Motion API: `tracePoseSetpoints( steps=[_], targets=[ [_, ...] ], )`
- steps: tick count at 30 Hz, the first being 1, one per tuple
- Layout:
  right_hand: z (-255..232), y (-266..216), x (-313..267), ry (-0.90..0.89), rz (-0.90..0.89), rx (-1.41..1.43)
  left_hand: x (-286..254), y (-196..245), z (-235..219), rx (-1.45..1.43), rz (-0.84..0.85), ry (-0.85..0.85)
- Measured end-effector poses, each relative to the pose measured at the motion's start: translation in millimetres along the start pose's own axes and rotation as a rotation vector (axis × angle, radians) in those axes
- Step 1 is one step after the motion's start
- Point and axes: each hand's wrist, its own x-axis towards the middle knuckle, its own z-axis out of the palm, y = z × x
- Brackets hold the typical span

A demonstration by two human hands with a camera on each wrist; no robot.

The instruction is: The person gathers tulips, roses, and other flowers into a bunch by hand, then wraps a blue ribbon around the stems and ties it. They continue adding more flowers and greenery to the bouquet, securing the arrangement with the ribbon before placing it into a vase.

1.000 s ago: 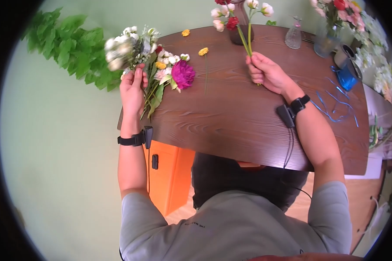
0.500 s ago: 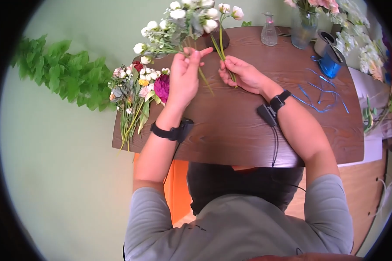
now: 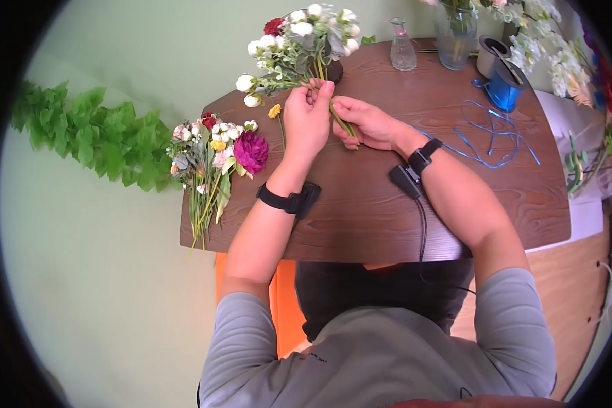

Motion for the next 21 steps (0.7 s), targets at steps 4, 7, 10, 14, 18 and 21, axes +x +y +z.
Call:
tracePoseSetpoints(
  steps=[4, 7, 10, 14, 18, 21],
  targets=[
    [-1, 2, 5, 0.016, -0.011, 0.049, -6, 12, -2, -0.085, -0.021, 0.001],
    [0, 2, 5, 0.023, -0.019, 0.037, -7, 9, -4, -0.09, -0.02, 0.008],
    [0, 2, 4, 0.015, -0.025, 0.035, -7, 14, -8, -0.057, -0.04, -0.018],
    [2, 2, 3, 0.03, -0.029, 0.017, -6, 17, -12, -0.034, -0.059, -0.059],
    [4, 2, 3, 0.065, -0.048, -0.028, -7, 28, -18, 0.025, -0.053, -0.153],
    [-4, 6, 6, 0.007, -0.06, -0.027, -6, 26, -21, 0.071, -0.051, -0.197]
  ],
)
